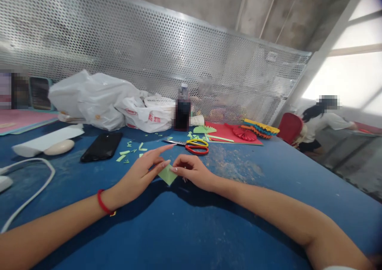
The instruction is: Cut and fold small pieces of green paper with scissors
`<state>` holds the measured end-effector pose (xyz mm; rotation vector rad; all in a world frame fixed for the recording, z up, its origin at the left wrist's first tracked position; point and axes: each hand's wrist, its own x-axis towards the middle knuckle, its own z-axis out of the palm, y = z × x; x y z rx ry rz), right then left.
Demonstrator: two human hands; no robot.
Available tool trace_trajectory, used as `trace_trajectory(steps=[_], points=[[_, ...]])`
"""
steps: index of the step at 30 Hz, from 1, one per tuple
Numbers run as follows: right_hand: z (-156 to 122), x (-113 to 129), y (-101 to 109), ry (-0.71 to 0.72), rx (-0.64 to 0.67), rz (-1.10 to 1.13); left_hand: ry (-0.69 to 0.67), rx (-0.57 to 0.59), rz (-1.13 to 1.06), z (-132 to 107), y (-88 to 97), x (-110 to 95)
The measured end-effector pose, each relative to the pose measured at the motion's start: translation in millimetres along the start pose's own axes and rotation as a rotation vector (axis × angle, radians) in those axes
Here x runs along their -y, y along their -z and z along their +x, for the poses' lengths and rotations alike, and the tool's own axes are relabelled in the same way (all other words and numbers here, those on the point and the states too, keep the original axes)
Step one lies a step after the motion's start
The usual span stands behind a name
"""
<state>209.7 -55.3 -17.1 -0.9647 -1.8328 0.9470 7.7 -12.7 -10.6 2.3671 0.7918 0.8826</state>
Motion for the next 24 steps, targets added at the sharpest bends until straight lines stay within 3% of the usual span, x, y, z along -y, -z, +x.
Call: trace_trajectory(steps=[6,11,16,18,22,24], points=[[-2.1,1.6,-1.2,0.002,0.071,-0.022,-0.034,0.032,-0.076,-1.5,0.5,-0.2],[0.7,-5.9,-3.1,-0.088,0.083,0.104,-0.158,0.081,-0.030,-3.2,-3.6,-1.0],[0.9,-4.4,-3.1,-0.117,0.090,0.167,-0.160,0.101,-0.117,-3.0,-5.7,-4.5],[-0.2,1.3,-2.7,-0.120,0.104,0.152,-0.117,0.013,-0.201,-1.7,-4.9,-4.3],[-1.1,10.0,-2.3,-0.119,0.203,0.054,0.043,-0.294,-0.363,3.3,-2.0,1.2],[-0.4,8.2,-2.4,-0.150,0.162,0.098,0.092,-0.350,-0.419,5.1,-1.0,3.5]])
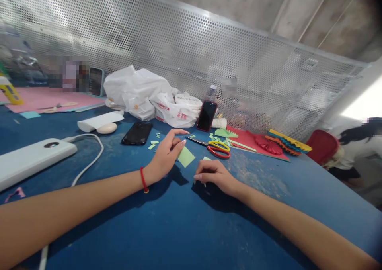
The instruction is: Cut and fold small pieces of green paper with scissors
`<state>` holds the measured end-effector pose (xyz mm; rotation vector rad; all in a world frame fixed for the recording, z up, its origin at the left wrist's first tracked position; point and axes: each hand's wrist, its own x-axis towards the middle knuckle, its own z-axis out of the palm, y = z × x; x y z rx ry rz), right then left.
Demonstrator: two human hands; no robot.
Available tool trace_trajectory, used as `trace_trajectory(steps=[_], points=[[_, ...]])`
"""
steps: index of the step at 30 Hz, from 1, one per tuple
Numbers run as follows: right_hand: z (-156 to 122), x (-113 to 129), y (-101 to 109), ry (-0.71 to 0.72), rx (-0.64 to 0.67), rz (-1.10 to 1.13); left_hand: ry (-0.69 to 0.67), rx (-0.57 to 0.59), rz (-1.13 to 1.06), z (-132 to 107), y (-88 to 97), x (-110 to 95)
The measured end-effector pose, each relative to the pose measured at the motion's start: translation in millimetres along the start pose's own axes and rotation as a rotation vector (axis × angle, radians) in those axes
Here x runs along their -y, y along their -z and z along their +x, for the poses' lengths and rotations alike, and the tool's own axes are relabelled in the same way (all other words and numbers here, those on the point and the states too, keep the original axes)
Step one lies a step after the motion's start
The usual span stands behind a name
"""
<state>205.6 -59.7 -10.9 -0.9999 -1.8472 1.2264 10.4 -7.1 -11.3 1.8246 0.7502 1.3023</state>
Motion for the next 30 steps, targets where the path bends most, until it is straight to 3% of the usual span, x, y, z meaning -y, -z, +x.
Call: trace_trajectory(steps=[4,11,16,19,24,28,30], points=[[2.8,-8.7,0.4,-0.046,-0.182,0.211,0.005,0.038,0.022,-2.8,-1.3,-2.6],[-0.3,-4.8,-3.1,-0.012,-0.075,0.121,-0.023,0.177,0.049,-11.0,-6.8,-5.6],[2.7,-9.1,-0.4,-0.032,-0.282,0.192,0.117,0.268,-0.101,-4.6,-6.6,0.5],[5.4,-12.2,0.8,-0.042,-0.314,0.198,0.211,0.320,-0.151,-0.6,-5.7,2.3],[4.7,-12.4,-1.2,0.030,-0.344,0.122,0.257,0.285,-0.143,0.9,-5.3,2.0],[-0.3,-9.7,-3.8,0.127,-0.399,-0.105,0.231,0.319,-0.128,0.2,-6.1,0.6],[-2.6,-7.2,-4.6,0.135,-0.361,-0.220,0.217,0.348,-0.141,-0.1,-6.2,-0.4]])
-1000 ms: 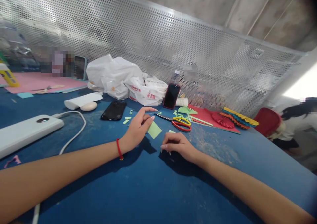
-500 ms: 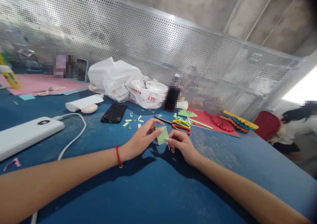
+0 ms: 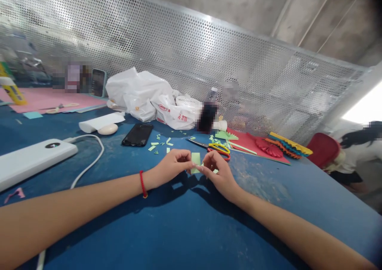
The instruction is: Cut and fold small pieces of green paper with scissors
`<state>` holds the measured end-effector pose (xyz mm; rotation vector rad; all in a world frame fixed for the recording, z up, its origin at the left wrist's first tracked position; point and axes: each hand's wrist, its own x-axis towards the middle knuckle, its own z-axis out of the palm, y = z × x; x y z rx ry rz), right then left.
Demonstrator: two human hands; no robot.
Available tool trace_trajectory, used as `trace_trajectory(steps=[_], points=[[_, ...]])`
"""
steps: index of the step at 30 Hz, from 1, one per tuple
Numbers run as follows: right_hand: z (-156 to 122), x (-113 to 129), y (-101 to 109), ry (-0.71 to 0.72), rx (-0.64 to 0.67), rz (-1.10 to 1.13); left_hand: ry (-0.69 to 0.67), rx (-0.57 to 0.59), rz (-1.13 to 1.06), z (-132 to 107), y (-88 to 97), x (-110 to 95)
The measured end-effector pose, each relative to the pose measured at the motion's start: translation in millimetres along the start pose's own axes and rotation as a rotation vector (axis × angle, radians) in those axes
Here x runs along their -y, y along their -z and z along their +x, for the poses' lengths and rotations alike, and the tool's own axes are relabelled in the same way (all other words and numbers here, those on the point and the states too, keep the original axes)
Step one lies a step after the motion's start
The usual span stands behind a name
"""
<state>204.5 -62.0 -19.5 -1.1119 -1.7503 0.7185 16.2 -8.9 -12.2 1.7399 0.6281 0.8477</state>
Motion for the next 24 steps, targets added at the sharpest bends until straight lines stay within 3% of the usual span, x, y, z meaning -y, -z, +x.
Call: trace_trajectory(steps=[6,10,14,21,24], points=[[0.1,7.5,1.6,0.084,0.288,-0.171,-0.023,0.088,0.011,-1.9,-0.4,-0.7],[1.6,7.6,2.0,0.043,0.303,-0.104,-0.035,0.207,0.023,-3.5,-1.4,-0.6],[2.9,6.2,3.9,-0.003,0.340,0.022,-0.044,0.214,0.047,-3.5,-1.3,0.0],[5.0,2.1,3.0,-0.068,0.375,0.219,0.000,0.311,-0.117,-2.4,-0.5,-0.6],[4.2,2.5,1.7,-0.061,0.315,0.202,-0.001,0.302,-0.119,-2.1,-0.4,0.2]])
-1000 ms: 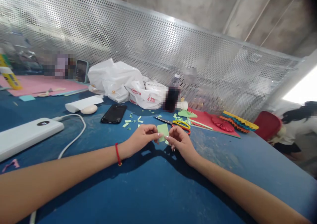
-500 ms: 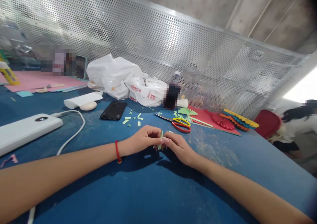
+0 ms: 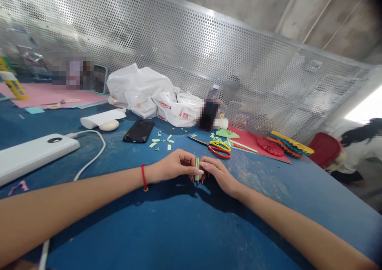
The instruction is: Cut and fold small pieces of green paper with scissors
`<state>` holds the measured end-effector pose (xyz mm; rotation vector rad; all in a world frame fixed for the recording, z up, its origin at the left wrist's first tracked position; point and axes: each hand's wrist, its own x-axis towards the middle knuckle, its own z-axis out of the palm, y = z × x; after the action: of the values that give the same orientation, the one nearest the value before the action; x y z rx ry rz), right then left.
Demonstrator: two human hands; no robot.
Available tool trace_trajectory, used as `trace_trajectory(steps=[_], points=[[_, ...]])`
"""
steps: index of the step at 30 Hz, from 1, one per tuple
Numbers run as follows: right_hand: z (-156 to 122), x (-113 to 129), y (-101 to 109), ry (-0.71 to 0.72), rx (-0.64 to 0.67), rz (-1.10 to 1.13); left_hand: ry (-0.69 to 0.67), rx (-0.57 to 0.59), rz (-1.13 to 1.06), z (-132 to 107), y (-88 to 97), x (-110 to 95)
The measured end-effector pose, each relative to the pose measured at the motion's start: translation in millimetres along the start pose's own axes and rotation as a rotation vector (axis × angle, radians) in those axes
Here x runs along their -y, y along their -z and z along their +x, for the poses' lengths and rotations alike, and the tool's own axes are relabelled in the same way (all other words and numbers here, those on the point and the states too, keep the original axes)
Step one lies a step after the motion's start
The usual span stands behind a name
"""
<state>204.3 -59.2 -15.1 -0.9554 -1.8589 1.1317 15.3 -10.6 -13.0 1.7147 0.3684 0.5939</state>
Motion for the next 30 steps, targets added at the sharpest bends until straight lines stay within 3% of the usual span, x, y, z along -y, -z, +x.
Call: trace_trajectory(steps=[5,9,14,16,19,21,25,30], points=[[-0.2,0.1,0.0,-0.013,-0.044,-0.125,-0.002,0.010,0.132,-0.8,0.0,1.5],[1.2,-3.8,0.7,-0.057,-0.104,-0.159,0.009,-0.003,0.114,-1.3,-0.9,-1.2],[3.4,-14.2,5.1,-0.071,-0.290,-0.163,0.060,-0.223,0.138,1.6,5.2,-1.6],[4.0,-17.1,7.4,-0.068,-0.300,-0.204,0.093,-0.297,0.299,2.6,9.3,1.6],[4.0,-17.5,8.6,-0.051,-0.241,-0.280,0.134,-0.395,0.730,0.7,10.6,7.3],[3.5,-16.1,8.4,-0.036,-0.206,-0.409,0.099,-0.433,0.945,-3.2,7.1,9.6],[3.4,-15.0,10.4,-0.053,-0.229,-0.695,-0.057,-0.325,1.172,-12.2,-2.0,9.5],[6.7,-14.9,16.7,-0.136,-0.257,-0.813,-0.067,-0.198,1.357,-15.8,-4.4,7.1]])
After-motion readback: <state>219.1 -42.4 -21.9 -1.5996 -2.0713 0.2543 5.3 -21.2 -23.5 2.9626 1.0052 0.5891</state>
